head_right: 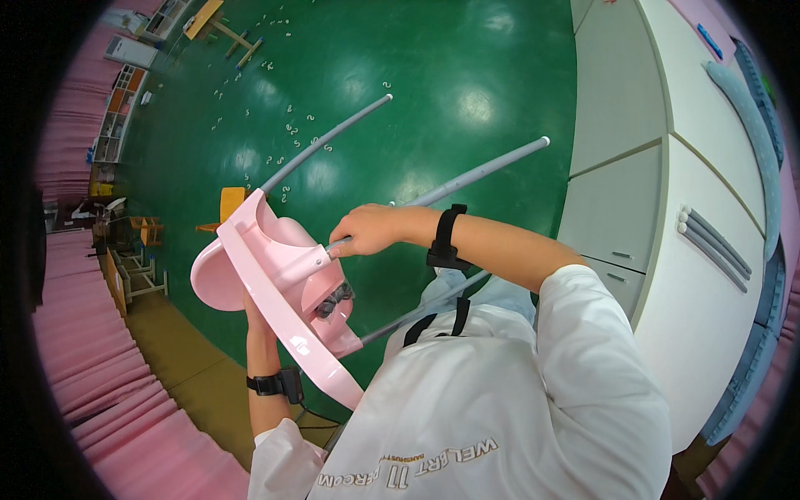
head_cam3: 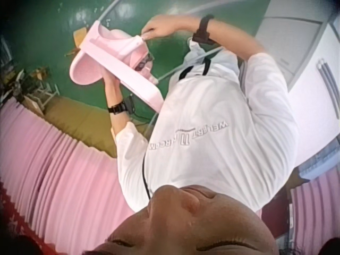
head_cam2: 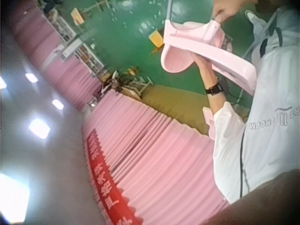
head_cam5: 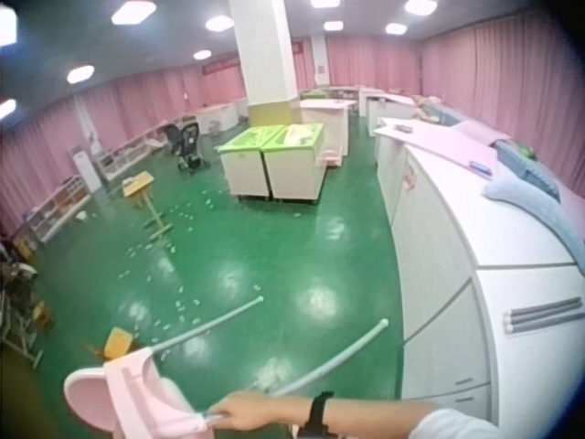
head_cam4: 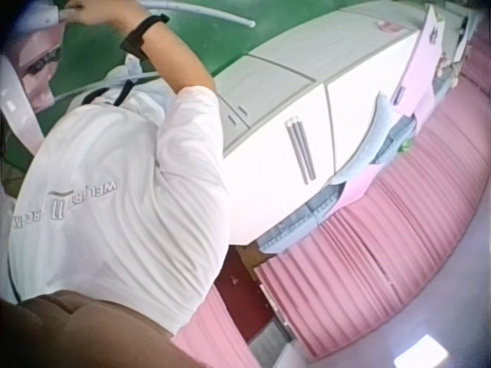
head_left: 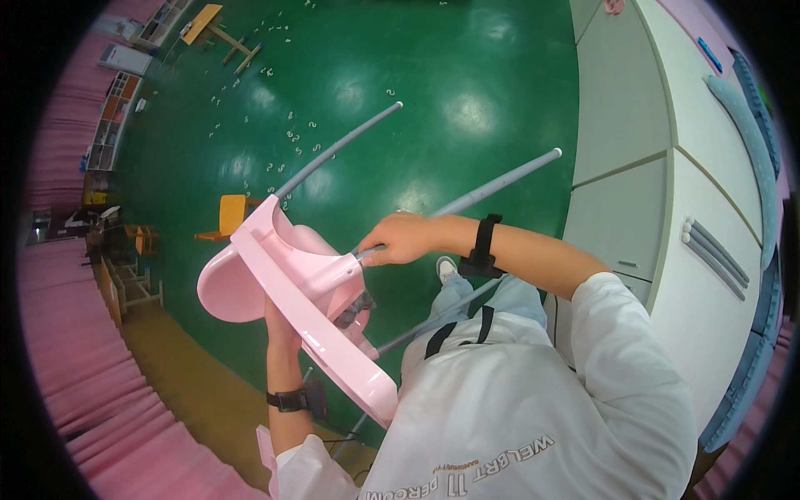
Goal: The person inserts four metal legs into the base of a pink plastic child's seat, then places the assembled chair on the floor near other furniture.
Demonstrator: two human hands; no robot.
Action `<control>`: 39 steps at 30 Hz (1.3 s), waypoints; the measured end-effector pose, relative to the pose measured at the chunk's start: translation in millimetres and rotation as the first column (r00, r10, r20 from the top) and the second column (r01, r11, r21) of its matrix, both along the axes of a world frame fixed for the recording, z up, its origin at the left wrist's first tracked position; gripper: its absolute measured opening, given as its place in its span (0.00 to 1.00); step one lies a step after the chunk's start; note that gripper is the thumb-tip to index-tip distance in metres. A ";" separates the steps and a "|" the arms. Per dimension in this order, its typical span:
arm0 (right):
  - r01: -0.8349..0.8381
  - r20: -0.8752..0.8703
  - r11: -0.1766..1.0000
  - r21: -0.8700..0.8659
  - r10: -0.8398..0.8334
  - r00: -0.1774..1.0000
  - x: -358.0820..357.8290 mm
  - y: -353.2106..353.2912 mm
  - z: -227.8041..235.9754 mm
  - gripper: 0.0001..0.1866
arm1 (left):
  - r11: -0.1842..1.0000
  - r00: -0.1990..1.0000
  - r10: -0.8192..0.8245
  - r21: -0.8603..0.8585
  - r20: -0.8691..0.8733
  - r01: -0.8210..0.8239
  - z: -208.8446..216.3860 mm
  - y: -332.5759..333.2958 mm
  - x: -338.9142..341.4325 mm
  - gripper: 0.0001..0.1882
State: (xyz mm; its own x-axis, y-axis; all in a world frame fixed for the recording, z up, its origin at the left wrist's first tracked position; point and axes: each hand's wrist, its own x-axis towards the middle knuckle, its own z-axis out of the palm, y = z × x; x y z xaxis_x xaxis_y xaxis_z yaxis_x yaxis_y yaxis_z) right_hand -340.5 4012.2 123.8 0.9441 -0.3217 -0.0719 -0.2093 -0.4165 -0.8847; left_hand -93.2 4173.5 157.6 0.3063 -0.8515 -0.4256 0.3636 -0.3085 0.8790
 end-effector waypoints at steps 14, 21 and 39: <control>-0.018 -0.104 0.978 0.210 0.041 0.994 22.3 -0.7 -0.1 0.21 | 1.000 1.000 -0.025 -0.010 -0.016 0.025 2.0 3.6 18.9 0.30; -0.151 -0.178 0.790 0.594 0.313 0.933 40.7 -7.5 9.2 0.22 | 0.998 0.995 -0.032 -0.060 -0.099 0.026 -6.9 3.6 31.2 0.29; 0.064 0.000 0.954 -0.291 -0.066 0.998 32.5 53.8 29.0 0.51 | 0.996 0.996 -0.079 -0.037 -0.028 0.078 -6.0 6.3 35.4 0.30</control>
State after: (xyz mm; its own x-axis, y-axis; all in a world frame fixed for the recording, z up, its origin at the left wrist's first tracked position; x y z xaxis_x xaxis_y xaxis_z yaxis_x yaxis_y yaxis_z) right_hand -308.0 4066.0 152.8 0.9202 -0.3906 0.0254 -0.2520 -0.6410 -0.7250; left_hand -57.9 4179.8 151.6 0.2258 -0.8871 -0.4025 0.3658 -0.3057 0.8791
